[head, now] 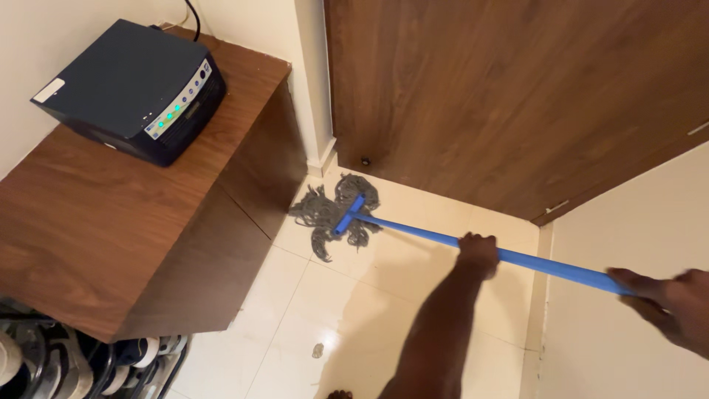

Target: The person mops a tiled floor using a blue-handled mop with a grey head. They clean along the baseboards and around a shoe rack and a wooden cabinet, moving the mop back and forth to cover the area.

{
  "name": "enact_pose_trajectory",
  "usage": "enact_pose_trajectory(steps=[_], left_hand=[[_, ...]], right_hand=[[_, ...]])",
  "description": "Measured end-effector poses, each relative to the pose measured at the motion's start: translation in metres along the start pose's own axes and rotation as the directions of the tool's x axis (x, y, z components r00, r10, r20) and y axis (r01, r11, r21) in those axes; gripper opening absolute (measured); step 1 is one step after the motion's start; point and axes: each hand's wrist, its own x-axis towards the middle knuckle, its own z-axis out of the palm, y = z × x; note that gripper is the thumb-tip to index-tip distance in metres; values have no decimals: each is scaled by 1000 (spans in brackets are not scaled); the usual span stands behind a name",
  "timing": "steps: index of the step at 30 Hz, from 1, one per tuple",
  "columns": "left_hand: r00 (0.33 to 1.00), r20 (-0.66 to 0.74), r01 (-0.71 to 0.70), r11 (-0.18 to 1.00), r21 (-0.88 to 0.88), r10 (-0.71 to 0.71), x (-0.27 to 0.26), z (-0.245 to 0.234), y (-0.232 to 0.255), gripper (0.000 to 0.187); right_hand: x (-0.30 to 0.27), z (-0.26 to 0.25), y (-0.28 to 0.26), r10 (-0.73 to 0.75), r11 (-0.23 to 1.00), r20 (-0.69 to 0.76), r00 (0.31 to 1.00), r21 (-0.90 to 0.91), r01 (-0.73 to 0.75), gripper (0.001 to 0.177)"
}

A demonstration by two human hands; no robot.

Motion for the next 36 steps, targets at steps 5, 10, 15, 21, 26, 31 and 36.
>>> enact_pose_trajectory(steps=[5,10,15,21,26,31,36], left_hand=[[995,73,-73,997,8,72,-7,28,64,30],[976,183,-108,992,-60,118,-28,30,131,35],[972,135,-177,977,-119,192,-34,58,180,34],[941,254,-205,973,-104,225,-42,62,203,31],[917,266,-289,955,-73,298,-47,63,195,36],[934,228,-272,961,-41,274,-47,58,161,38],[960,158,-225,973,-43,229,-40,47,119,37]], right_hand=[[-23,86,51,132,979,69,989,145,-141,46],[-38,138,86,213,945,56,975,242,-221,45],[-57,164,101,266,919,50,963,289,-269,45],[-75,163,87,296,902,35,954,318,-292,44],[-76,178,121,315,890,16,949,342,-302,44],[-80,180,108,321,876,-12,947,384,-292,43],[-83,179,78,291,876,-58,955,419,-241,43]])
